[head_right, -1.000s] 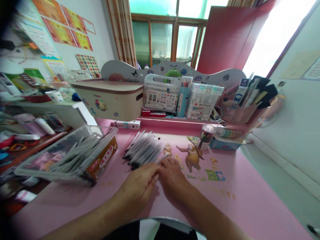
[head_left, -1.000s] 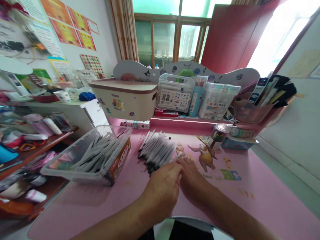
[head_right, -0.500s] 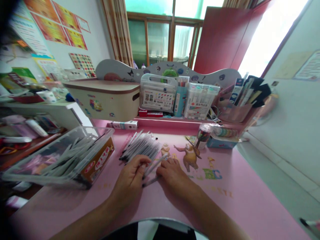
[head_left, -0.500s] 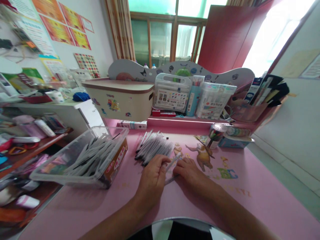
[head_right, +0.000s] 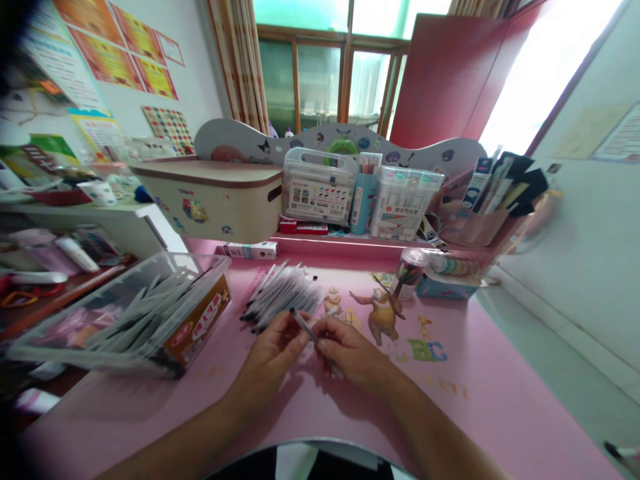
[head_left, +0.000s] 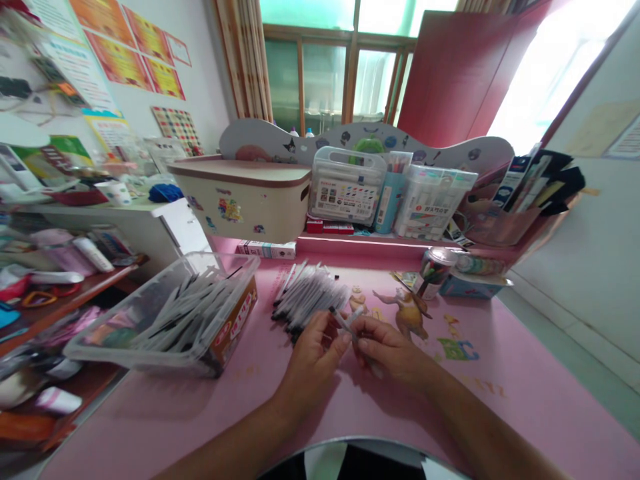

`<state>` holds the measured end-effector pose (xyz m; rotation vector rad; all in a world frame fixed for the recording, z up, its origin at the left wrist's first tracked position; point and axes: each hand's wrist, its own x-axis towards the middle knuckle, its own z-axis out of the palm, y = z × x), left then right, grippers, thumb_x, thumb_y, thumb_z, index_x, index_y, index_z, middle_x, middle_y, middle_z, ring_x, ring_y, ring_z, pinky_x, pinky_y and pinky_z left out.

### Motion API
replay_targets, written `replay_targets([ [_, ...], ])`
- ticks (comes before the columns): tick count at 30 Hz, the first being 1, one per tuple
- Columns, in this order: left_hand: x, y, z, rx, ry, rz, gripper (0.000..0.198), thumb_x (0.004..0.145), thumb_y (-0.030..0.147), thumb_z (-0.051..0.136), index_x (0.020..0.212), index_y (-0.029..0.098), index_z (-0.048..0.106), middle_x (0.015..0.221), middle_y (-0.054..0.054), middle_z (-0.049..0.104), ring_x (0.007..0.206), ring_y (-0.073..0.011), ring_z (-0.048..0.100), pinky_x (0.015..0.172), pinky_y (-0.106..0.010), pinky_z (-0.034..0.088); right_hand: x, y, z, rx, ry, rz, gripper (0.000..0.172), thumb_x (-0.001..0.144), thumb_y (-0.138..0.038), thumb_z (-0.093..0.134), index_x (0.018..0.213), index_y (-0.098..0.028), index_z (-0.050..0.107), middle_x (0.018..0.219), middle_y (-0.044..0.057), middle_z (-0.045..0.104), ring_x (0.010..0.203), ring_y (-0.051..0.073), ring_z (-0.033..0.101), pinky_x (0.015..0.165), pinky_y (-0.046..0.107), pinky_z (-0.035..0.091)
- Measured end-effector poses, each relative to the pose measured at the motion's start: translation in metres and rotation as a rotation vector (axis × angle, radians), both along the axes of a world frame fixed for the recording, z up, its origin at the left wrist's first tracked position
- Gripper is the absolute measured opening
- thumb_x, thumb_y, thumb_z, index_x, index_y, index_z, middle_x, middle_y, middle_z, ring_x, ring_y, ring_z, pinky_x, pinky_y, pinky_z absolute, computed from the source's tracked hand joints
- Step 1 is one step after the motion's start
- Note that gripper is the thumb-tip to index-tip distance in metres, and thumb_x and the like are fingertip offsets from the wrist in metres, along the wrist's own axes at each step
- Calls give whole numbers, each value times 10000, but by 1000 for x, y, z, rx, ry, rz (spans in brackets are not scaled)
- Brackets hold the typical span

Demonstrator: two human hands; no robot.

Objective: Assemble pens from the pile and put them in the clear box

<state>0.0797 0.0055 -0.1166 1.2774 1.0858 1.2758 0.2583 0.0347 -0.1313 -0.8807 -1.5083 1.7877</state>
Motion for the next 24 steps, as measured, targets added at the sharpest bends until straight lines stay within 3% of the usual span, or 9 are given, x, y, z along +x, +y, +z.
replay_targets([
  [5, 5, 1, 2, -12, -91, -110, 181, 874, 362, 600, 848, 183, 590, 724, -10, 618, 668, -158, 600, 659, -273, 475, -9, -6, -6, -205, 146, -42, 275, 799, -411, 698, 875, -156, 629, 649, -4, 570, 509, 82, 484, 477, 198, 323],
  [9, 8, 3, 1, -82, -214, -126, 229, 875, 407, 599, 854, 182, 563, 598, 35, 564, 514, -102, 510, 535, -215, 408, -11, -8, -1, -212, 127, 18, 303, 800, -436, 686, 844, -138, 651, 666, -10, 531, 470, 59, 390, 398, 192, 233],
  [12, 10, 5, -1, -114, -251, -95, 284, 894, 457, 558, 840, 179, 558, 554, 33, 557, 508, -100, 501, 547, -211, 408, -12, -10, 5, -240, 187, 34, 289, 808, -417, 681, 950, -167, 643, 708, -30, 507, 454, 49, 294, 367, 188, 156],
  [17, 12, 6, -1, -109, -245, -24, 314, 859, 496, 595, 814, 187, 563, 518, 49, 528, 491, -101, 493, 539, -210, 410, -16, -13, 10, -327, 231, 86, 282, 842, -445, 656, 894, -175, 597, 492, -123, 264, 399, 53, 125, 361, 190, 82],
  [24, 11, 3, -6, -102, -278, -30, 247, 883, 434, 583, 845, 192, 551, 537, 53, 525, 519, -100, 496, 542, -205, 411, -16, -16, 12, -385, 236, 104, 277, 834, -438, 669, 890, -188, 561, 463, -142, 267, 365, 41, 89, 348, 187, 67],
])
